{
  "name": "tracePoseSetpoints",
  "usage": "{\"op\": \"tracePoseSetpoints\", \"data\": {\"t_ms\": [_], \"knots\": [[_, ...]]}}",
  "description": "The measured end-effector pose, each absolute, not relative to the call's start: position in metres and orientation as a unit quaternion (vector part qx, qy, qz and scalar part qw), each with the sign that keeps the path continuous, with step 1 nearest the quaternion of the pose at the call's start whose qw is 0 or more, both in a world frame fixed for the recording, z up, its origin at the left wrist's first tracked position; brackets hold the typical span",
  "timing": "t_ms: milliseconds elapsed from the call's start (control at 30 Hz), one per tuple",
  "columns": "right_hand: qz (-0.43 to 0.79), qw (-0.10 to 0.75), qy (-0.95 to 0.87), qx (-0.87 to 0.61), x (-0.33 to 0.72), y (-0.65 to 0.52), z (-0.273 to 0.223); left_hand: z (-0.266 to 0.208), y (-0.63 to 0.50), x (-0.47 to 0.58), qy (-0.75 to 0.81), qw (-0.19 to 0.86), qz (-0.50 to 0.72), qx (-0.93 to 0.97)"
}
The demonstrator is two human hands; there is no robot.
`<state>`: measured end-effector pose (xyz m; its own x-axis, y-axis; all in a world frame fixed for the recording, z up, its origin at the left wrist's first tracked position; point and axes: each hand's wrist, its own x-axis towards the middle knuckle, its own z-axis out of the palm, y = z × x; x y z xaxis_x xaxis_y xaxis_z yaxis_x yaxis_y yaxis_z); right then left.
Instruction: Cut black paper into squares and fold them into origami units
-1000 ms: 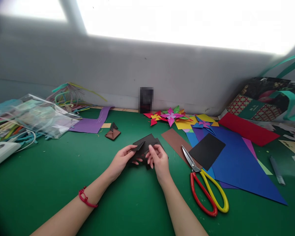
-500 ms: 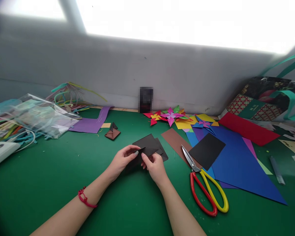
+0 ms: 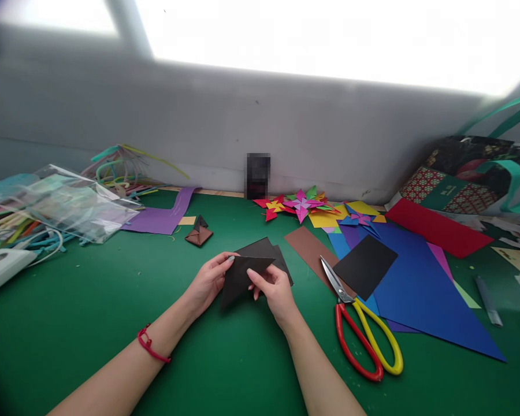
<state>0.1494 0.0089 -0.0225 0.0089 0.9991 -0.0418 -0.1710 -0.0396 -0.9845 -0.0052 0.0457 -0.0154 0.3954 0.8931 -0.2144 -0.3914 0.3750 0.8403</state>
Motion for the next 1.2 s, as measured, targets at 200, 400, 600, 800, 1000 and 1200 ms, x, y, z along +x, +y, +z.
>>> {"op": "tracePoseSetpoints", "data": {"t_ms": [200, 400, 600, 800, 1000, 1200], "knots": [[0.613, 0.537, -0.391, -0.427, 0.149, 0.008, -0.025, -0.020, 0.047, -0.007, 0.342, 0.757, 0.420, 0.365], [0.629, 0.550, -0.357, -0.417, 0.149, 0.007, -0.025, -0.018, 0.047, -0.008, 0.329, 0.768, 0.401, 0.376], [0.636, 0.538, -0.350, -0.428, 0.149, 0.007, -0.020, -0.014, 0.045, -0.009, 0.291, 0.808, 0.372, 0.352], [0.641, 0.528, -0.358, -0.427, 0.147, 0.007, -0.017, -0.013, 0.044, -0.005, 0.297, 0.796, 0.382, 0.365], [0.641, 0.558, -0.330, -0.410, 0.146, 0.008, -0.017, -0.012, 0.043, -0.004, 0.298, 0.779, 0.399, 0.380], [0.631, 0.561, -0.304, -0.441, 0.152, 0.012, -0.017, -0.007, 0.038, -0.004, 0.244, 0.820, 0.305, 0.418]]}}
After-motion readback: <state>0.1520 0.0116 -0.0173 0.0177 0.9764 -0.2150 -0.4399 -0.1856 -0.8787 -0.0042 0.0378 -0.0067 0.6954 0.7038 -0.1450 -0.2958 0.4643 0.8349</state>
